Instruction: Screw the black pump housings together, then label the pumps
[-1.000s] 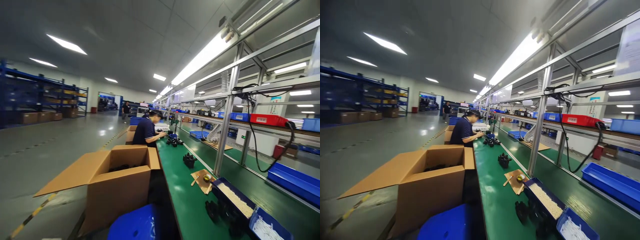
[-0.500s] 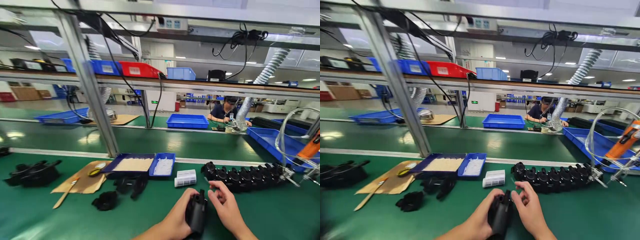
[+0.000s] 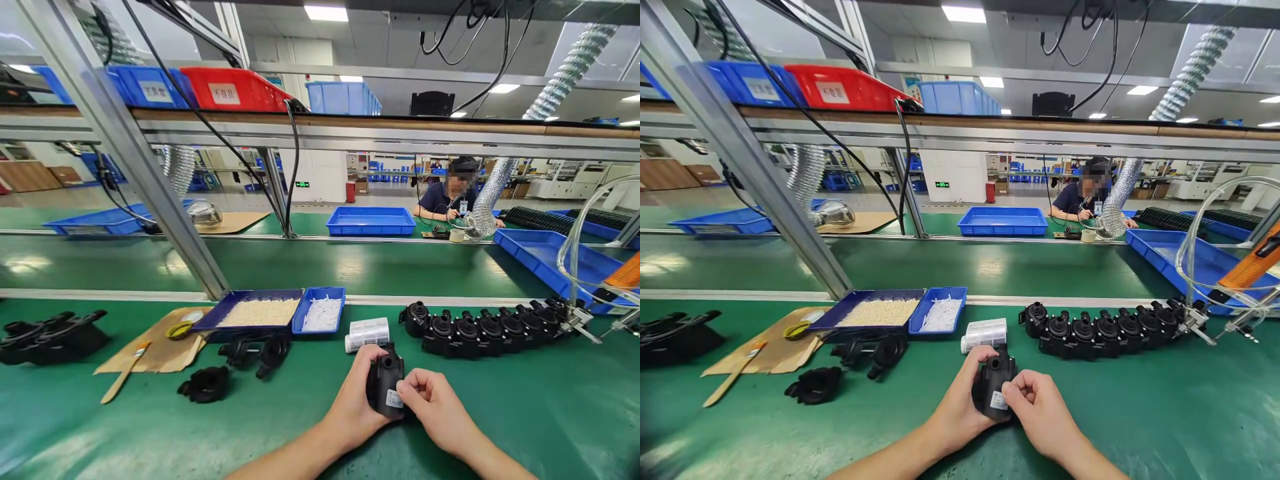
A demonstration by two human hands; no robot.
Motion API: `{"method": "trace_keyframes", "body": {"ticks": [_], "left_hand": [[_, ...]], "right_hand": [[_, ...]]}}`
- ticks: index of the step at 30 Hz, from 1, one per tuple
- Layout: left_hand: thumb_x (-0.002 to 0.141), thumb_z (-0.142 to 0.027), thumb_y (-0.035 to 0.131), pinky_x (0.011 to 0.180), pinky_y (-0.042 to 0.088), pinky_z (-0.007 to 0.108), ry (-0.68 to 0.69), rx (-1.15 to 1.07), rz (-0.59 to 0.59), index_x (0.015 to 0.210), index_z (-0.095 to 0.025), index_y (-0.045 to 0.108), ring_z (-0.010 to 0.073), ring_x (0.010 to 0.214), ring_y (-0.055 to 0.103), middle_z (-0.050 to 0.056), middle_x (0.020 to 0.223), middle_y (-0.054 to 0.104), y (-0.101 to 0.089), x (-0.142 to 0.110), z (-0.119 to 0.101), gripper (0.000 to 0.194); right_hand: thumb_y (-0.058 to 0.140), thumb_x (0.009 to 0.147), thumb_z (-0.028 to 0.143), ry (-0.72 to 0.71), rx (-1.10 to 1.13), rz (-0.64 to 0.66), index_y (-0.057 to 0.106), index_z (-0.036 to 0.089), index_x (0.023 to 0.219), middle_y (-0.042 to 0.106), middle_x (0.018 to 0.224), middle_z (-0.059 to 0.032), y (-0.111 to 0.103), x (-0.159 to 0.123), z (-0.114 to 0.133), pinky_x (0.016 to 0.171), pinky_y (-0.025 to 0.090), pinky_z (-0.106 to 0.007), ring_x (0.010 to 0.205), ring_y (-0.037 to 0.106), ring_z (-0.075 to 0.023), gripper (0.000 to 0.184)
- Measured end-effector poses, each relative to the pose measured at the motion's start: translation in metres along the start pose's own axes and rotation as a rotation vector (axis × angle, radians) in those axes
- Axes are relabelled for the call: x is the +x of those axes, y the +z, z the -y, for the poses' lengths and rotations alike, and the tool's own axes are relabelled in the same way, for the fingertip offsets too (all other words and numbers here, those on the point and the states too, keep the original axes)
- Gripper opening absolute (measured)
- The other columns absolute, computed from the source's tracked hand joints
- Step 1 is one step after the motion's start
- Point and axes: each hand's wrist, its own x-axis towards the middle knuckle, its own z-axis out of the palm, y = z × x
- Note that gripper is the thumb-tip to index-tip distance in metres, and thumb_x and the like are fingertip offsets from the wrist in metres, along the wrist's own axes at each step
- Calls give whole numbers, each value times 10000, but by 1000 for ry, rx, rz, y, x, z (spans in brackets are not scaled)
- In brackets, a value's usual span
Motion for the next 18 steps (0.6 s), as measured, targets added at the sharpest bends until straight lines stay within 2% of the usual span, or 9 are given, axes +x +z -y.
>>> {"method": "trace_keyframes", "body": {"ticks": [9,18], "left_hand": [[727,-253,900,921,504,365,35,0,-6,1245,-292,475,217,1050,571,26,1209,524,1,1,-3,671],[726,-274,906,928,503,373,50,13,-7,1250,-299,472,220,1064,564,28,1215,516,0,-1,-3,681]], "right_hand": [[640,916,594,9,-97,9,556,170,774,518,714,10,-1,-1,0,621,303,-290,657,423,-137,455],[646,922,523,-1,-191,-40,621,154,790,586,737,-10,1,-3,5,629,354,-288,681,472,-151,393]]}}
